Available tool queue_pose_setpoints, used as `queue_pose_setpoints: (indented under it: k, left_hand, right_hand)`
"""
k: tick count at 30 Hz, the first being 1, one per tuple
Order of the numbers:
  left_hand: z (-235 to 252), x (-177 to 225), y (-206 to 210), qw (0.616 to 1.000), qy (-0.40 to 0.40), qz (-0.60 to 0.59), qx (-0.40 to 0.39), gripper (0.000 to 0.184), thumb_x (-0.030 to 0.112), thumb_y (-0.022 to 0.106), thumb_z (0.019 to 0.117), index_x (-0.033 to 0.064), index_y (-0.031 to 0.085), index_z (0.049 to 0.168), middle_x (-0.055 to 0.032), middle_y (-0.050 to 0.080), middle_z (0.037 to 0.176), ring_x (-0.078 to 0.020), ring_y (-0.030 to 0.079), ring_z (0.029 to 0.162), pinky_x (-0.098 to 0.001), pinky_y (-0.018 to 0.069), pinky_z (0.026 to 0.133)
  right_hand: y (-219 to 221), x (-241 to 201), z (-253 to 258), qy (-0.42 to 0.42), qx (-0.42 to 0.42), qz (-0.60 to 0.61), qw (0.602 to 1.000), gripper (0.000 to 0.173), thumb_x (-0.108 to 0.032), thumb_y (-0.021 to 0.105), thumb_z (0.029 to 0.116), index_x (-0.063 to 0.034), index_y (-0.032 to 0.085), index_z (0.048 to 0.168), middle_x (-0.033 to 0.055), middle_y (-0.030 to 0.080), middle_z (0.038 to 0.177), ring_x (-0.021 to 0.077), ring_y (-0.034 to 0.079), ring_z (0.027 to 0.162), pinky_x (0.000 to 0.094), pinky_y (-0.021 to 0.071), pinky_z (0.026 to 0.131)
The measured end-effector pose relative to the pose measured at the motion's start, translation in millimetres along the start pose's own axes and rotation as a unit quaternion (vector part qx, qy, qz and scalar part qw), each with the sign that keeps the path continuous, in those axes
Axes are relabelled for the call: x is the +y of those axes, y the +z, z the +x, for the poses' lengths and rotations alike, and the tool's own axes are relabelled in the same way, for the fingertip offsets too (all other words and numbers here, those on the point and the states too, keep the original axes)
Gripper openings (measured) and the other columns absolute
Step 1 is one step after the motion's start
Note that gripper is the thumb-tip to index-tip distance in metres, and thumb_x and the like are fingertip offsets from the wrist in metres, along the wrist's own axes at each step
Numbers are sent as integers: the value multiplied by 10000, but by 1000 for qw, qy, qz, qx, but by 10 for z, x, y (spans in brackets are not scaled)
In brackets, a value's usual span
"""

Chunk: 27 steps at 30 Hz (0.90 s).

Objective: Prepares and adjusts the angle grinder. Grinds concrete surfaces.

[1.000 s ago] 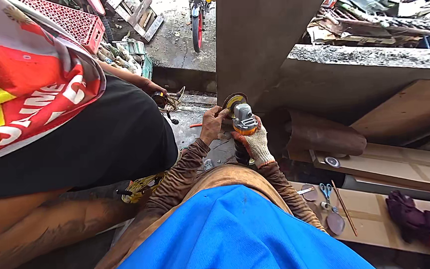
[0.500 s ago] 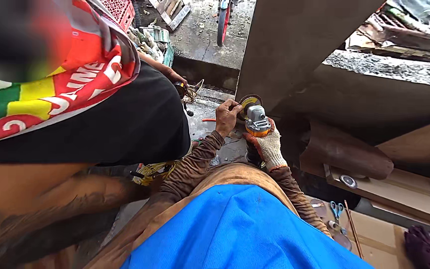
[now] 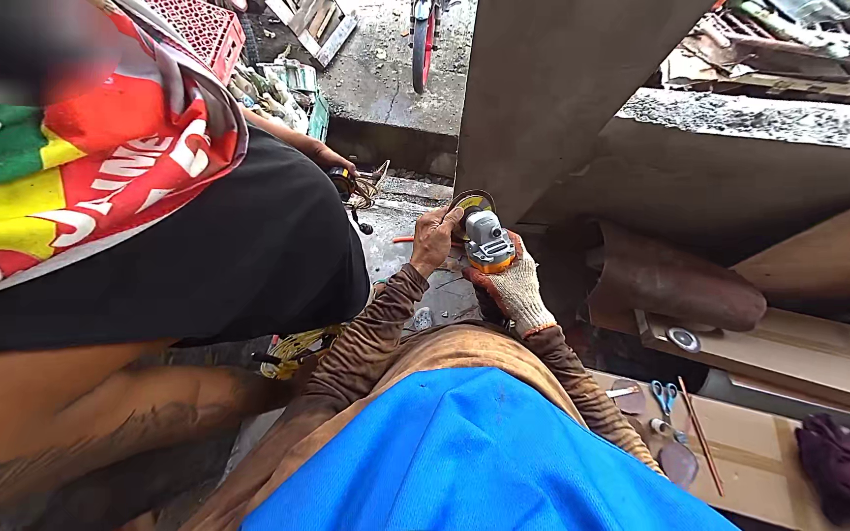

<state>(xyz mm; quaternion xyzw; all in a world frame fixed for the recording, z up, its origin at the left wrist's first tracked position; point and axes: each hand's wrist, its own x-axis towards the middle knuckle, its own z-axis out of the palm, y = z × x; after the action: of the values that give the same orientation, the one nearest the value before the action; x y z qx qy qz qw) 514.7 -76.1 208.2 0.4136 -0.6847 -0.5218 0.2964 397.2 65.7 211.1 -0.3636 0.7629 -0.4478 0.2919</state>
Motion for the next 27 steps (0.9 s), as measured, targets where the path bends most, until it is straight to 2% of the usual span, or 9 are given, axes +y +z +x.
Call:
queue_pose_setpoints:
  k: [4,8,10,12,15,19,23,25,27]
  left_hand:
    - [0,-41,-83,997,6,-41,-62,361,338,508,1083,68,747,1095,-65,746,945,-132,708,876,-384,581,855]
    - [139,0,-199,986,-11,-86,-142,434,443,478,1069,94,727,1135,-58,739,1008,-140,700,933,-393,581,870]
    - [280,30,-157,986,0,-95,-139,367,331,513,1070,39,734,1052,-77,731,968,-149,683,930,-405,557,892]
    - [302,69,-109,992,9,-64,-108,284,255,565,1052,45,747,993,-65,732,882,-137,690,829,-387,574,809]
    - [114,127,-106,997,42,-25,-63,292,313,545,1057,112,754,1024,-50,715,865,-130,664,759,-366,553,716]
    - [60,87,-113,996,43,-60,-58,281,276,537,1058,110,762,1086,-48,735,912,-118,680,791,-355,569,737]
    - [282,-13,-192,983,12,-112,-142,263,244,587,1036,52,751,1107,-71,746,980,-145,701,898,-374,585,844]
    - [404,-7,-223,983,4,-87,-162,255,263,627,1007,47,763,999,-60,738,926,-145,684,879,-382,565,842]
    - [447,41,-228,990,15,11,-140,273,272,663,984,74,750,817,-39,707,753,-136,659,720,-395,545,712]
  right_hand:
    - [-19,-11,-41,6,5,-8,1000,946,-405,945,597,-123,529,1398,65,710,1146,158,690,1045,428,577,943]
    - [2,20,-49,1,7,-5,1000,954,-403,950,586,-123,533,1396,54,716,1139,141,691,1045,408,582,945]
    - [26,19,-54,-6,1,-5,1000,951,-396,951,587,-123,533,1397,48,715,1143,126,689,1049,391,581,955]
    - [37,8,-65,-10,-7,-5,1000,942,-404,947,592,-123,538,1392,44,715,1145,119,688,1054,385,579,962]
    - [30,-16,-88,-19,-10,-3,1000,944,-427,947,586,-122,544,1384,43,716,1141,120,688,1049,391,578,956]
    - [42,-13,-114,-13,-9,-6,1000,942,-418,946,586,-133,537,1386,37,715,1136,120,687,1045,392,580,950]
    - [50,10,-115,-3,-11,-18,1000,955,-428,949,579,-143,537,1393,35,717,1135,125,689,1043,402,583,950]
    - [62,0,-124,0,-21,-26,999,955,-420,950,576,-148,535,1393,35,717,1129,134,690,1039,412,581,949]
    - [80,-27,-144,0,-33,-33,999,941,-410,949,577,-155,541,1384,27,719,1120,129,691,1032,415,581,948]
